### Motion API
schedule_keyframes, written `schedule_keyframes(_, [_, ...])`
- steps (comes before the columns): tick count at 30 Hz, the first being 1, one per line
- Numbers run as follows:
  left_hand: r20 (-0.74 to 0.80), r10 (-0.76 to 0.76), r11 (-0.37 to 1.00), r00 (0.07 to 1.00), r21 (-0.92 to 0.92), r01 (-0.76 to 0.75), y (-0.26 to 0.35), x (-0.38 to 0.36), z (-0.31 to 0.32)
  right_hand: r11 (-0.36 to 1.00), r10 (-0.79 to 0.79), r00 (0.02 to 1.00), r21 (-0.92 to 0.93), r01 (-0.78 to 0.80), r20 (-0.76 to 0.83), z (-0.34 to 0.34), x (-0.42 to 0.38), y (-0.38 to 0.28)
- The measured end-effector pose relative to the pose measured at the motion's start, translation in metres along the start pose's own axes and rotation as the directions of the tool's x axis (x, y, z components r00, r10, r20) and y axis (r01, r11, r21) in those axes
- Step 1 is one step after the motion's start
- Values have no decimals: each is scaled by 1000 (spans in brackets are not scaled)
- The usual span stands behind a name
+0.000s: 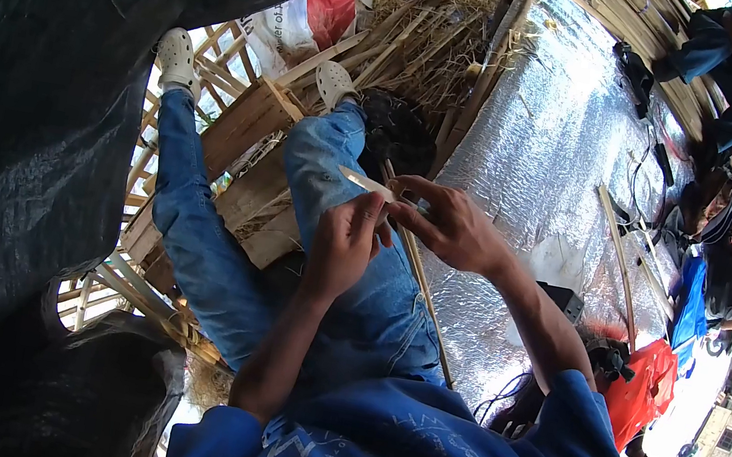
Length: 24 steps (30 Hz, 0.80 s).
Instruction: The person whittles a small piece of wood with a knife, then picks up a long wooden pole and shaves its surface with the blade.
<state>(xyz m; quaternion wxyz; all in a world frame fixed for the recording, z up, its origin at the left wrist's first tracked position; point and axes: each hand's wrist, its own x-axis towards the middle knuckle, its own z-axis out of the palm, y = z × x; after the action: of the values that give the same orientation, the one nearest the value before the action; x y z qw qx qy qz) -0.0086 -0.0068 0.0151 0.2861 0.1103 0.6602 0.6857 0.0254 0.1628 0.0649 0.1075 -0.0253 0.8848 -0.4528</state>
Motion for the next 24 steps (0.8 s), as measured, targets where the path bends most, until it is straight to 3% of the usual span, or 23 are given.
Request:
schedule_keyframes(4, [-3,10,1000,1000,-10,-10,-2,2,-2,996,19,997,-81,-25,-74,7,1,-5])
schedule_keyframes(9, [5,-12,998,1000,-69,12,-1,8,-4,926,300,954,-236,-293,-9,4,6,-20])
schedule_keyframes(10, [7,-6,998,1000,-69,6,0,9,-3,926,297,955,-239,-292,-14,2,6,-14])
schedule_keyframes(12, [15,-51,993,999,-104,52,2,6,-1,999,36,999,8,-36,6,-1,5,1])
schedule_keyframes(16, [18,-30,997,999,-76,31,-2,1,1,995,95,989,-27,-92,117,-5,1,0])
schedule_keyframes(18, [-9,-1,999,1000,-46,1,-3,-1,2,998,-21,1000,-60,20,-8,1,2,5])
schedule_keyframes(24, [-15,-69,997,998,-23,69,-6,5,0,995,-52,998,-90,50,-21,-2,2,-2])
